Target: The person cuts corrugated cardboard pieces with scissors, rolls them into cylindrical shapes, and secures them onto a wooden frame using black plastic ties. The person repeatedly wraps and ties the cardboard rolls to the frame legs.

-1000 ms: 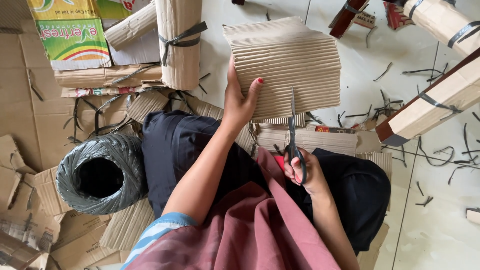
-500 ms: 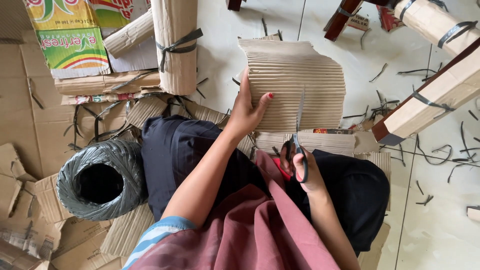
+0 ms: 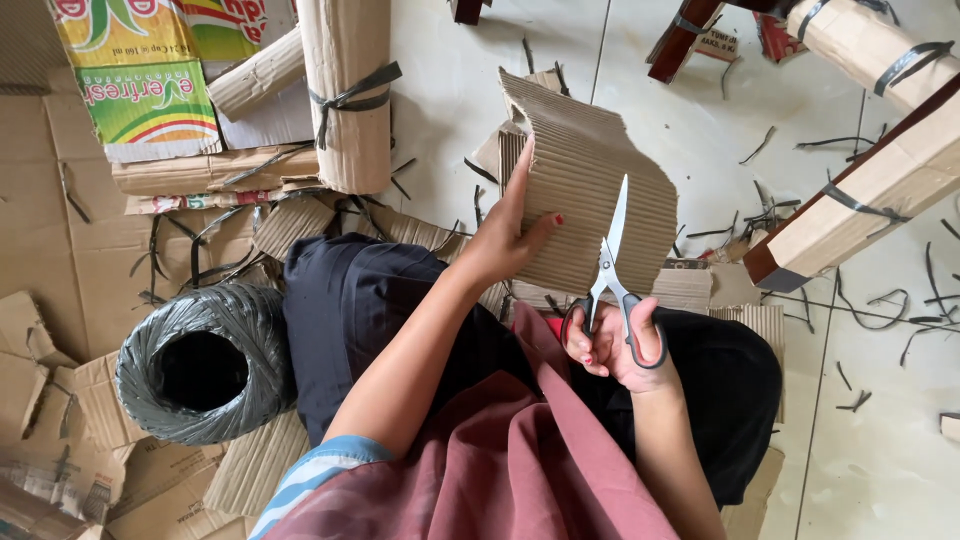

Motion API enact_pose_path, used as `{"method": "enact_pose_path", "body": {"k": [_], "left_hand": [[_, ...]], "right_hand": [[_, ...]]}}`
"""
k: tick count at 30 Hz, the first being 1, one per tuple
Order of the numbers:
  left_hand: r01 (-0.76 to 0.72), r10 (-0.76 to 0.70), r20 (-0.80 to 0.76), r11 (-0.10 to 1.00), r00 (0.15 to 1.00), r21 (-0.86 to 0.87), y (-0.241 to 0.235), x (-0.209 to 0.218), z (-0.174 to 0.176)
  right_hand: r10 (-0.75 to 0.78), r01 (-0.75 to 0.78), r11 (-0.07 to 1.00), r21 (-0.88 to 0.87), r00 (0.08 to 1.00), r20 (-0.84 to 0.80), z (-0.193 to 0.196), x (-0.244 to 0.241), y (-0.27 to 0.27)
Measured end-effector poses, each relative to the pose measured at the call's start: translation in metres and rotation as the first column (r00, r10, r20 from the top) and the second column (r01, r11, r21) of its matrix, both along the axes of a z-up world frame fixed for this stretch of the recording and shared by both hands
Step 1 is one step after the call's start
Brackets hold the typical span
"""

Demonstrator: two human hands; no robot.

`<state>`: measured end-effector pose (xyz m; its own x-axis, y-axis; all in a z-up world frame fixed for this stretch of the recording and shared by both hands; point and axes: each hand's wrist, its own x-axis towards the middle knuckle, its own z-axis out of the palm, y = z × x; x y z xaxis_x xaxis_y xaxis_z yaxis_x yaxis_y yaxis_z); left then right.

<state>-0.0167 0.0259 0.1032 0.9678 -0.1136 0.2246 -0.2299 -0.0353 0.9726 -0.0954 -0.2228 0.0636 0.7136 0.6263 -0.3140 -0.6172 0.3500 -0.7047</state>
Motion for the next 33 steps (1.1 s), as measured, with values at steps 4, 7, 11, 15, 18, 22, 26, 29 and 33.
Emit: {"method": "enact_pose_path", "body": {"k": [4, 7, 11, 15, 18, 22, 26, 29, 33], "left_hand": [[0.019, -0.019, 0.015, 1.000, 1.000, -0.016, 0.002, 0.002, 0.003], [0.030, -0.030, 0.001, 0.998, 1.000, -0.047, 0.005, 0.003, 0.003], [0.016, -0.016, 0.003, 0.999, 1.000, -0.033, 0.005, 0.002, 0.003], [0.034, -0.034, 0.010, 0.999, 0.999, -0.042, 0.005, 0.003, 0.009], [0.125, -0.125, 0.024, 0.992, 0.992, -0.008, 0.002, 0.000, 0.001], [0.155, -0.154, 0.042, 0.988, 0.987, -0.023, -0.004, -0.001, -0.008], [0.145, -0.144, 0.067, 0.989, 0.987, -0.012, -0.003, -0.002, -0.012], [0.149, -0.147, 0.078, 0.989, 0.986, -0.019, -0.004, -0.005, -0.011], [0.074, -0.075, -0.003, 0.989, 0.997, -0.129, 0.007, 0.000, -0.036]], "right_hand": [[-0.024, 0.040, 0.985, -0.169, 0.995, 0.096, -0.015, -0.002, 0.001], [-0.081, 0.132, 0.959, -0.251, 0.976, 0.202, -0.034, -0.003, 0.002], [-0.284, 0.373, 0.889, -0.264, 0.904, 0.321, -0.044, -0.010, 0.006], [-0.328, 0.386, 0.888, -0.249, 0.912, 0.244, -0.034, -0.014, 0.009], [-0.207, 0.210, 0.956, -0.205, 0.978, 0.033, -0.006, 0.001, 0.003], [-0.165, 0.169, 0.965, -0.200, 0.986, 0.040, 0.016, 0.004, 0.014], [-0.327, 0.358, 0.893, -0.271, 0.932, 0.153, -0.001, -0.004, 0.018], [-0.406, 0.476, 0.834, -0.279, 0.871, 0.276, -0.029, -0.012, 0.011], [-0.250, 0.454, 0.821, -0.345, 0.830, 0.498, -0.028, 0.000, -0.001]]}}
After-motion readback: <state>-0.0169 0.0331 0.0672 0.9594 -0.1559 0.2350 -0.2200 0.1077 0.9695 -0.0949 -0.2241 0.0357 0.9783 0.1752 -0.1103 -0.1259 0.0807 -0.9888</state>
